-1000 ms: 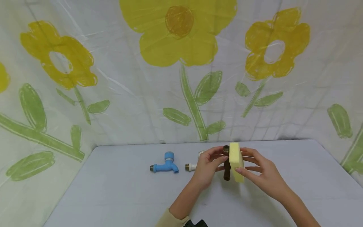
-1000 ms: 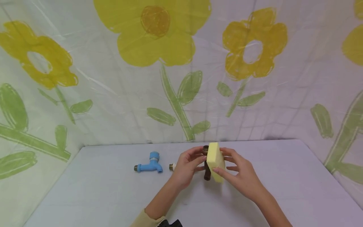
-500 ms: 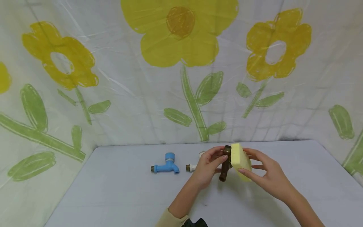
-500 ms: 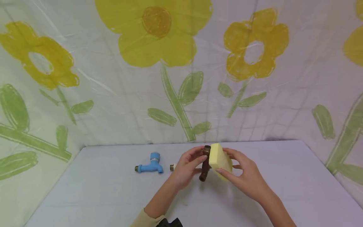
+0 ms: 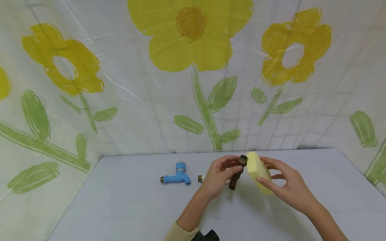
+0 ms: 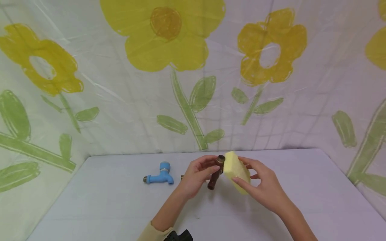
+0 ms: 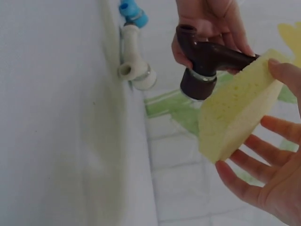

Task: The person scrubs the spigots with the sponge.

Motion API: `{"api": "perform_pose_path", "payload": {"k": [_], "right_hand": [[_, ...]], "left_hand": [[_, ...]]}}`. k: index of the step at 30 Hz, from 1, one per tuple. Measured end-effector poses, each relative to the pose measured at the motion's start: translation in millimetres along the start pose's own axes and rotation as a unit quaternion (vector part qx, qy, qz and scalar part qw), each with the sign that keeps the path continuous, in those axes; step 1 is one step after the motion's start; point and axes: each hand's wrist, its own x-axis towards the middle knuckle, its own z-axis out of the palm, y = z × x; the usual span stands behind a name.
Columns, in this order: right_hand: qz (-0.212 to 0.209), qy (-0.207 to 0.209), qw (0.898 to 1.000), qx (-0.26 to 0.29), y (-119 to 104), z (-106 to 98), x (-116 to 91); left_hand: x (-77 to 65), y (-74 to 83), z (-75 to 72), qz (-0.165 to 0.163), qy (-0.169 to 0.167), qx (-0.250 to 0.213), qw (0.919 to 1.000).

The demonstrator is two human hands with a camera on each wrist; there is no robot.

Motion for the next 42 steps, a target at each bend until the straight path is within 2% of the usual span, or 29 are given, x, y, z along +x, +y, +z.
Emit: {"api": "perform_pose_path", "payload": {"k": [10, 18, 22, 26, 29, 35, 42], "right_hand": [[0.005, 0.015, 1.000, -0.004, -3, -2, -1], [0.001, 0.020, 1.000, -0.011, -4, -6, -1], [0.002, 0.018, 1.000, -0.017, -5, -8, -2], [0.000, 0.015, 1.000, -0.017, -5, -11, -2], [-0.006, 0.013, 1.000, -0.017, -3, -14, -3], [-0.003, 0.005, 1.000, -0.028, 1, -20, -1], [0.000, -0.010, 0.999, -0.045, 4, -24, -1]], "left_hand": [[-1.8, 1.9, 1.3, -0.003, -0.025, 0.058, 0.9980], [-3.2, 2.7, -1.2, 0.053, -0.008, 0.155, 0.9865], [-2.4, 3.6, -2.7, 0.058, -0.023, 0.141, 0.9880], [-3.0, 5.1, -3.5, 0.010, -0.032, 0.080, 0.9962], [-3.6, 6.5, -5.0, -0.026, -0.030, 0.048, 0.9980], [-2.5, 7.4, -16.5, -0.053, -0.015, 0.042, 0.9976], [0.4, 12.9, -34.5, -0.063, -0.006, 0.043, 0.9971]]}}
